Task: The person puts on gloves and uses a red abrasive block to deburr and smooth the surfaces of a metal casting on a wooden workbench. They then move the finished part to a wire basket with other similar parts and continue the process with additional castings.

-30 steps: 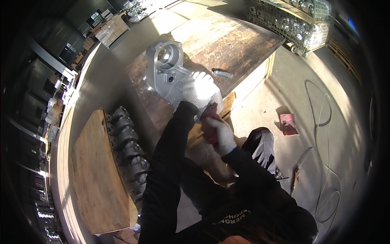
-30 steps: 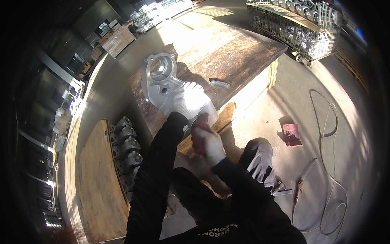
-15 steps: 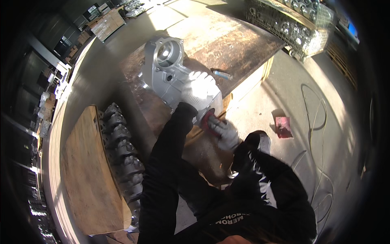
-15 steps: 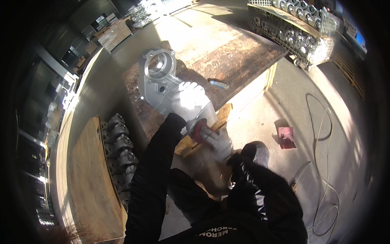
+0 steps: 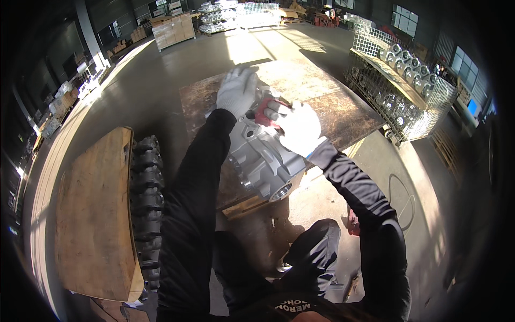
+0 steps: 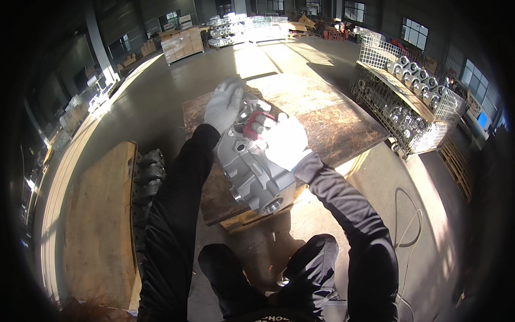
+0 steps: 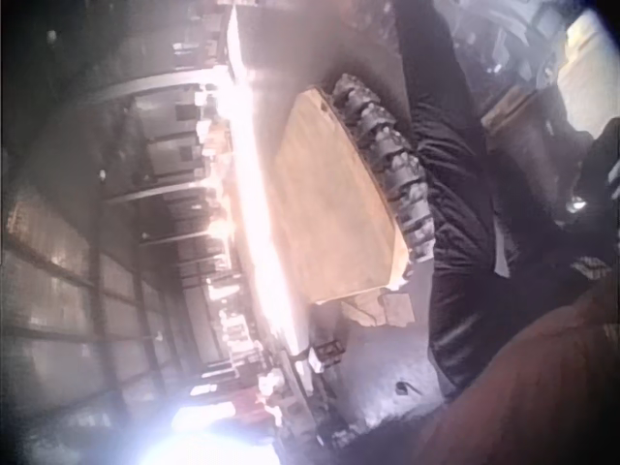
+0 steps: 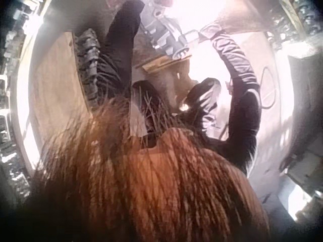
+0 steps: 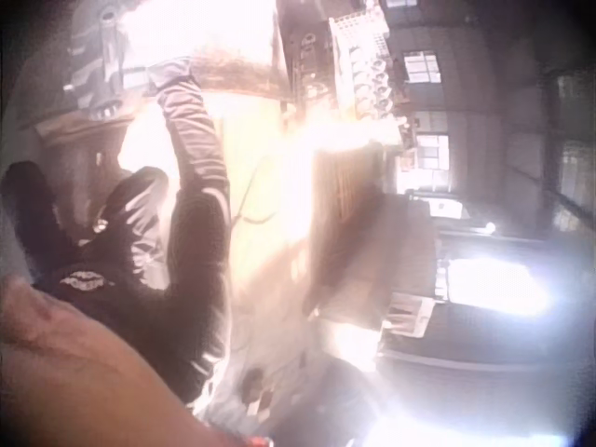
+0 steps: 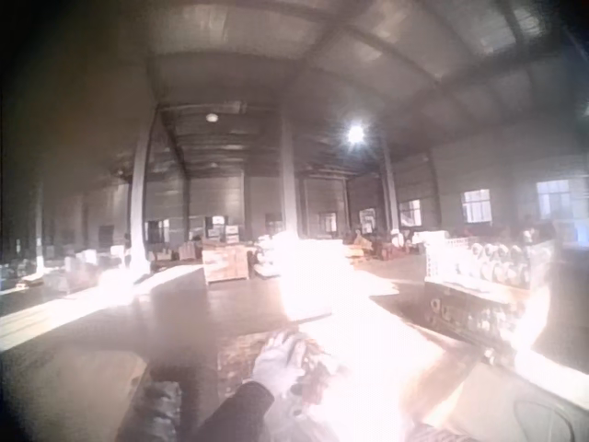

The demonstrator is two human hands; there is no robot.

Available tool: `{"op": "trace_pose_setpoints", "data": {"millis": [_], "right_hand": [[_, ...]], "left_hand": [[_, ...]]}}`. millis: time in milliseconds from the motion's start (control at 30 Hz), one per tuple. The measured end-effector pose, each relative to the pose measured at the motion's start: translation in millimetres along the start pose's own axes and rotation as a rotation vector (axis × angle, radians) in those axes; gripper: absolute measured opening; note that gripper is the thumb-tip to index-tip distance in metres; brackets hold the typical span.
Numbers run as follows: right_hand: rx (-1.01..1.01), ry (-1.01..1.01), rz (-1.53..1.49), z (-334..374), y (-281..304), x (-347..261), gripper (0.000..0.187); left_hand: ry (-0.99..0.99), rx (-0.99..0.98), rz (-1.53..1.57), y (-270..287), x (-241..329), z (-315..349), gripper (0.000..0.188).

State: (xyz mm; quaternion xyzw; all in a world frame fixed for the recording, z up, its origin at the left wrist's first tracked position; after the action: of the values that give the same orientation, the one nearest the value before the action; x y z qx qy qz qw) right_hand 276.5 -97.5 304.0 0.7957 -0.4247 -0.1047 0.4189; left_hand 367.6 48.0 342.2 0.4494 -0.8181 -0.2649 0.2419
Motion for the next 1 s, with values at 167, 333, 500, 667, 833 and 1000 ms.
{"op": "trace_pose_setpoints", "data": {"millis": [167,333,500,667,833,1000], "right_hand": [[-0.453,-0.313,-0.174,-20.7,-106.3,39.7,0.03],[0.093,-0.783,-2.015,0.5,-143.2,45.4,0.021],[-0.231,-0.175,-0.315,-23.0,-95.0,36.2,0.032],[-0.094,-0.244,-0.378,-23.8,-81.0,25.0,0.039],[0.216,-0.86,-2.486,-10.0,-126.0,24.7,0.031],[0.26,-0.278,-1.201,-25.3,-68.0,14.5,0.026]], "left_hand": [[0.096,-0.172,0.429,-41.7,-17.6,-2.0,0.05],[0.086,-0.006,0.232,-37.3,-20.6,8.4,0.055],[0.118,-0.046,0.374,-45.0,-31.4,8.1,0.054],[0.16,-0.189,0.439,-51.3,-32.1,6.9,0.056],[0.225,-0.236,0.616,-47.6,-35.3,6.8,0.062],[0.202,-0.253,0.634,-58.9,-42.7,2.9,0.06]]}}
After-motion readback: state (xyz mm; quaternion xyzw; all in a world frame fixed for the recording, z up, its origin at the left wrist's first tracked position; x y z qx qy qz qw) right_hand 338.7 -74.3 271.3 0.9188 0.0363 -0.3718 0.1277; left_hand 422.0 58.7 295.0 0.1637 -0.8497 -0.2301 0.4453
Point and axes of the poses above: each hand's wrist, its own z-axis away from the middle knuckle, its own y-axis out of the back of the hand, x = y × z, the point moved 7 cm from there along -z, towards the middle knuckle, and after that the axes turned 10 degrees about -z, right-handed, at the moved point
